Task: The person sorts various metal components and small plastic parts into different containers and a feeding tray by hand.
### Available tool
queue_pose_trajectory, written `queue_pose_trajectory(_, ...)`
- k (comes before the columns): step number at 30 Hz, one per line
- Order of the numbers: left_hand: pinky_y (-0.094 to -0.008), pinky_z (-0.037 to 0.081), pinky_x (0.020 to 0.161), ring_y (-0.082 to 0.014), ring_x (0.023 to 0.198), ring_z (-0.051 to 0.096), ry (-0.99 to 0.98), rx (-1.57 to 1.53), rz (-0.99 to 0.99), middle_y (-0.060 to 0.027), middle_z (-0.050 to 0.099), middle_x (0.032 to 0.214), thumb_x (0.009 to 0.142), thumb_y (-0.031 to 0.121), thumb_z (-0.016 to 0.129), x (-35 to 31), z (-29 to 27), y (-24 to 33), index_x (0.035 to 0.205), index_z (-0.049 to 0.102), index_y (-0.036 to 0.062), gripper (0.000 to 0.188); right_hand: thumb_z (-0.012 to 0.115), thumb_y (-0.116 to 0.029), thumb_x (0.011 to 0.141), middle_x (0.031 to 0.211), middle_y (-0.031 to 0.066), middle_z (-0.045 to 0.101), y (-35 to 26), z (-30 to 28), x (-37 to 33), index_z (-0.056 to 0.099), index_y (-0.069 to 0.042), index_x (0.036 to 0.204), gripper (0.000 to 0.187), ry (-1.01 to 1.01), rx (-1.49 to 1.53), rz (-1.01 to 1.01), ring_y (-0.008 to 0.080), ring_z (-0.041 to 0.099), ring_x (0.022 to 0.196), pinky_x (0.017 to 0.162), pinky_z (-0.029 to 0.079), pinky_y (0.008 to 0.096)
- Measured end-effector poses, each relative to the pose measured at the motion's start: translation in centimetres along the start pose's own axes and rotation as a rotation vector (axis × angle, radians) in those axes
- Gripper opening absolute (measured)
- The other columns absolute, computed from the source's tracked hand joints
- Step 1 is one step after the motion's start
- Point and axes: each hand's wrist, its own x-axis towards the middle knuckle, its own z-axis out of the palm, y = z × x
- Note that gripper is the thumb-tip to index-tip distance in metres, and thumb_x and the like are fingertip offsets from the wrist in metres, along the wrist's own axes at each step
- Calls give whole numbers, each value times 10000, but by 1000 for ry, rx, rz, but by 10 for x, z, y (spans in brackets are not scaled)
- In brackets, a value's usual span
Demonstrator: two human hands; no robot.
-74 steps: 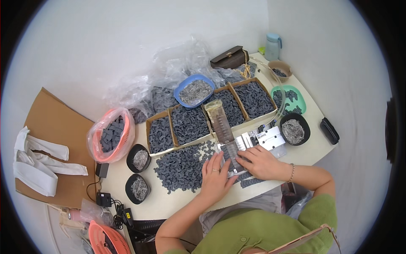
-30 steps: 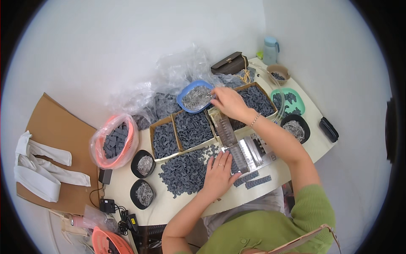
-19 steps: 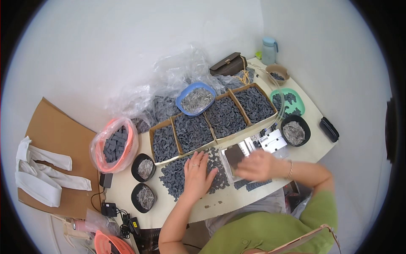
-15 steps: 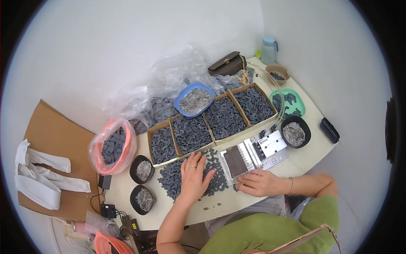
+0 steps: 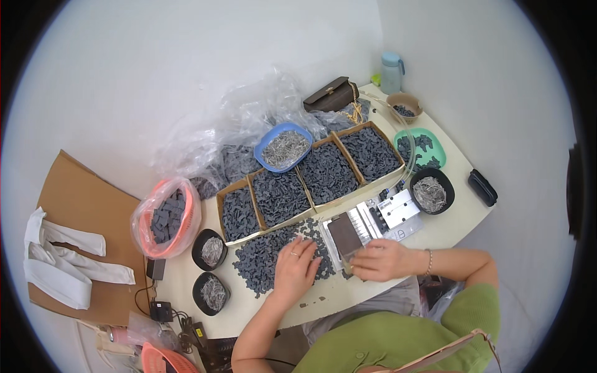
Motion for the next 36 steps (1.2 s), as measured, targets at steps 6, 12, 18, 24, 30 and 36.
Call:
queue_pose_trajectory(6,-410,476,905,-329,1091,594,-44,125,163,-157,628,1165,807,162,665,0,27,31,1053,658,-20,307,619,-128,865,993,134,634,83,19,51,551,-61,1173,322,191,294,621,339,605,879,775,487,412)
queue_pose_trajectory(12,-378,515,777,-325,915,623,-117,349,146,-189,652,957,696,89,609,18,42,53,875,640,-55,232,599,-136,882,1078,158,640,119,54,52,489,-49,1251,395,-20,419,797,331,620,967,841,489,417)
queue_pose_trajectory(18,-369,518,618,-271,684,612,-269,247,96,-133,611,745,694,81,619,34,33,50,760,604,8,100,630,-112,836,943,143,680,178,12,17,668,-31,968,159,-68,194,840,302,652,859,753,515,393)
queue_pose_trajectory(24,-404,483,611,-318,699,595,235,10,-81,-141,586,758,771,39,608,62,-35,5,809,573,31,52,670,-111,777,904,92,650,174,15,-15,675,-93,917,141,-520,-13,687,290,638,912,785,518,410)
queue_pose_trajectory(30,-412,459,716,-343,803,585,704,285,-429,-171,589,836,824,63,614,43,-126,-131,918,573,-4,123,583,-58,767,885,113,615,168,13,-12,642,-61,892,139,-546,-181,578,292,635,901,755,527,396)
queue_pose_trajectory(36,-455,468,762,-357,862,588,427,634,-351,-170,639,916,783,126,667,14,-126,-193,965,665,22,209,600,-14,755,865,116,602,171,6,-12,627,-55,891,144,-445,-99,619,305,627,883,742,524,405)
